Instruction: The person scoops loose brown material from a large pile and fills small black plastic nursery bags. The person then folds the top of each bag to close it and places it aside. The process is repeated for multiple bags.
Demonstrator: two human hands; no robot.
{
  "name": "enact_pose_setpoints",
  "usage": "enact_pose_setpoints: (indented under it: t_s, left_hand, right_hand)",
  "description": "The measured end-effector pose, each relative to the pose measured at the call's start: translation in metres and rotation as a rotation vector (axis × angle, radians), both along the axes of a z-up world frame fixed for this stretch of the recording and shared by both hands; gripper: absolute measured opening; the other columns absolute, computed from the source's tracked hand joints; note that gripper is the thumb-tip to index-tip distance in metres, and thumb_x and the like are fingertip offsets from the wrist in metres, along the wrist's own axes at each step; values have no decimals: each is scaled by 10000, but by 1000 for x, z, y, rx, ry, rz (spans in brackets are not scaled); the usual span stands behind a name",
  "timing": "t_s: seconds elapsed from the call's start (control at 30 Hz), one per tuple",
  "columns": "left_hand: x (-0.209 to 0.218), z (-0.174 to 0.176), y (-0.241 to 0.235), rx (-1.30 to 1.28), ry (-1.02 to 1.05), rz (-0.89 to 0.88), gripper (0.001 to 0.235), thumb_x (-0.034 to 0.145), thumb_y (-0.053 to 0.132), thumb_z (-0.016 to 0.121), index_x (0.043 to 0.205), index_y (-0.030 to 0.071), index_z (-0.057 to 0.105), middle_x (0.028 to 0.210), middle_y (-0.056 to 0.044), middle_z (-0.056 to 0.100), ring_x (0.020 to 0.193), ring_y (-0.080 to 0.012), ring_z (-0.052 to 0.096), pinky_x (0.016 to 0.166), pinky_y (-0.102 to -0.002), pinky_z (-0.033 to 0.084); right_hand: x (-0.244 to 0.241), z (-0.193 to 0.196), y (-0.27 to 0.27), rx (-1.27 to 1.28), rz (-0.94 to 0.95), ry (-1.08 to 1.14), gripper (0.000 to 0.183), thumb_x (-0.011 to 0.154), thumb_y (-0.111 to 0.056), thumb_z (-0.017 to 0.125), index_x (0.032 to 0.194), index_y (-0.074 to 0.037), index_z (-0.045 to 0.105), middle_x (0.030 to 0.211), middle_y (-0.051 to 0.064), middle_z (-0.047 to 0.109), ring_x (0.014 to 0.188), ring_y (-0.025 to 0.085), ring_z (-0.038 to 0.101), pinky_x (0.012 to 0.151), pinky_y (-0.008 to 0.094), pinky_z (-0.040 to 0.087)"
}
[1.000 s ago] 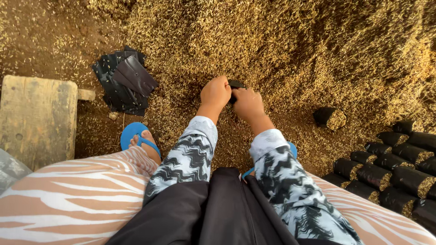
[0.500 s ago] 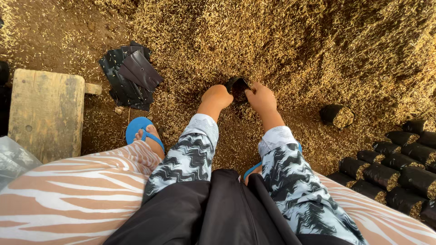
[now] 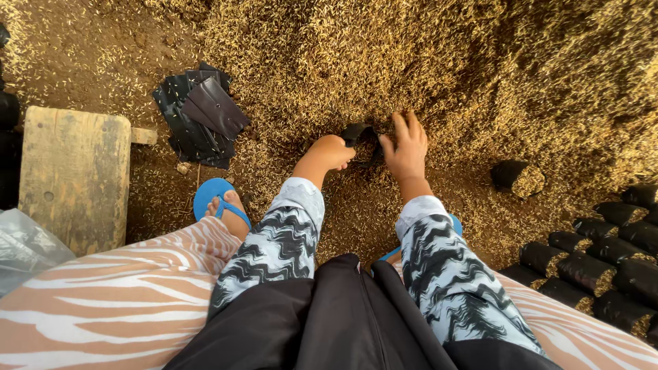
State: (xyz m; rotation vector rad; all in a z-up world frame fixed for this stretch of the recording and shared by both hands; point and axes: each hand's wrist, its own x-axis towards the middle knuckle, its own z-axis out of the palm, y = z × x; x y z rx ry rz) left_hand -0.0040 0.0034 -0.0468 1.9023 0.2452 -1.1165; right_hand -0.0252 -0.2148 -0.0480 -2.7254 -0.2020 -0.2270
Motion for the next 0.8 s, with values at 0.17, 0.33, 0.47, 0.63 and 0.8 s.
enact_pose_setpoints:
  t_s: [0.17, 0.33, 0.47, 0.63, 0.8]
  left_hand:
    - [-1, -3, 1, -32, 17, 6, 313, 892, 253, 621, 989, -34, 703, 771, -79, 755, 638, -152, 707, 656, -301, 567]
    - [-1, 6, -3, -52, 31, 31, 294, 900, 233, 614, 993, -31, 701, 780, -79, 751, 646, -154, 699, 652, -305, 561]
    - [1, 11, -4, -30, 40, 36, 287, 914, 243, 607, 1013, -9, 705, 799, -73, 754, 673, -149, 704, 680, -304, 567]
    - [-3, 11, -7, -26, -26, 13, 311, 926, 257, 584, 999, -3, 737, 809, -60, 763, 707, -150, 731, 744, -323, 571]
    - [-3, 9, -12, 53, -18, 14, 359, 978, 288, 513, 1015, 27, 756, 807, -60, 757, 725, -172, 731, 776, -360, 563]
  right_hand:
    - [-24, -16, 9, -93, -6, 125, 629, 786, -135, 749, 1391, -152, 579, 1401, 188, 509, 1286, 421, 451, 1085, 579, 384]
    - [-18, -18, 5, 134, -78, 251, 414, 841, -72, 732, 1231, -139, 611, 1282, 152, 552, 1139, 366, 572, 968, 486, 509]
    - [3, -5, 2, 513, -406, 593, 168, 977, -96, 626, 1127, -172, 624, 1103, 68, 679, 973, 229, 651, 854, 390, 555]
    - [27, 37, -11, 1468, -386, 714, 134, 883, -66, 604, 999, -130, 625, 915, 68, 694, 879, 230, 641, 780, 387, 538]
    - [28, 59, 17, 1364, -188, 739, 61, 892, -102, 617, 931, -130, 655, 953, 53, 710, 941, 227, 638, 916, 424, 533]
